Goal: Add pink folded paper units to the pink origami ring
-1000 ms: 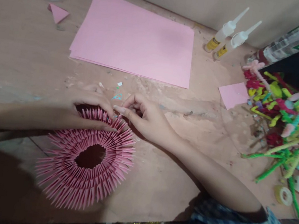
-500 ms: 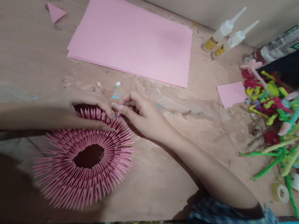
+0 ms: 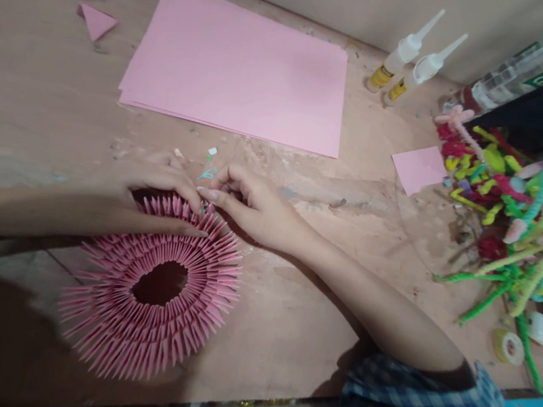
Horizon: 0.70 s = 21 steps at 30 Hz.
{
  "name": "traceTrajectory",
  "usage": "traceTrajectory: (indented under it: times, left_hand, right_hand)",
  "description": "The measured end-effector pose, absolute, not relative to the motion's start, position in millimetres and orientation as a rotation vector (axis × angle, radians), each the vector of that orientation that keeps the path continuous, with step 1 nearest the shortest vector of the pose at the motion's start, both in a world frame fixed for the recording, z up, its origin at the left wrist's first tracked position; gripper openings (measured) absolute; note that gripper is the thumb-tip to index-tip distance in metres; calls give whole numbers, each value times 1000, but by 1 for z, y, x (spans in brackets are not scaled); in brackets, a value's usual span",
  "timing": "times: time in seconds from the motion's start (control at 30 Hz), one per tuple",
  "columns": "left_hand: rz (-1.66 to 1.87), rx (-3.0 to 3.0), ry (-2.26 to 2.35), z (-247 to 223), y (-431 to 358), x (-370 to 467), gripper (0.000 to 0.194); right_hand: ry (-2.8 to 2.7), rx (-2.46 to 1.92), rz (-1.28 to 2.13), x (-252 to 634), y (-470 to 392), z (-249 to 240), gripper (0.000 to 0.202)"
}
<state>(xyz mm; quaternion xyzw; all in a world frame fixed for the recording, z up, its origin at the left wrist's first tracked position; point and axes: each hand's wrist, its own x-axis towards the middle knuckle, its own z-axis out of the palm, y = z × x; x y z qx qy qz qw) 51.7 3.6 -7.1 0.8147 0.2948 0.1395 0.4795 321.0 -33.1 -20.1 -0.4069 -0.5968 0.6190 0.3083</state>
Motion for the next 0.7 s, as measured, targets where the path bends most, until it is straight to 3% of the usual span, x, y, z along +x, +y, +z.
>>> traceTrajectory:
  times: [0.13,0.43,0.7]
  left_hand:
    - [354,1993,710,-12,4,51,28]
    - [298,2004,752,-10,3,48,25]
    - [345,2017,669,-16,3,46,26]
  right_hand:
    - [-1619,-1058,1632,322,-31,-21,50]
    - [-1730,-1034,1598,324,-30,-18,30]
    - [-1691,-981,1633,324,-29,-23,25]
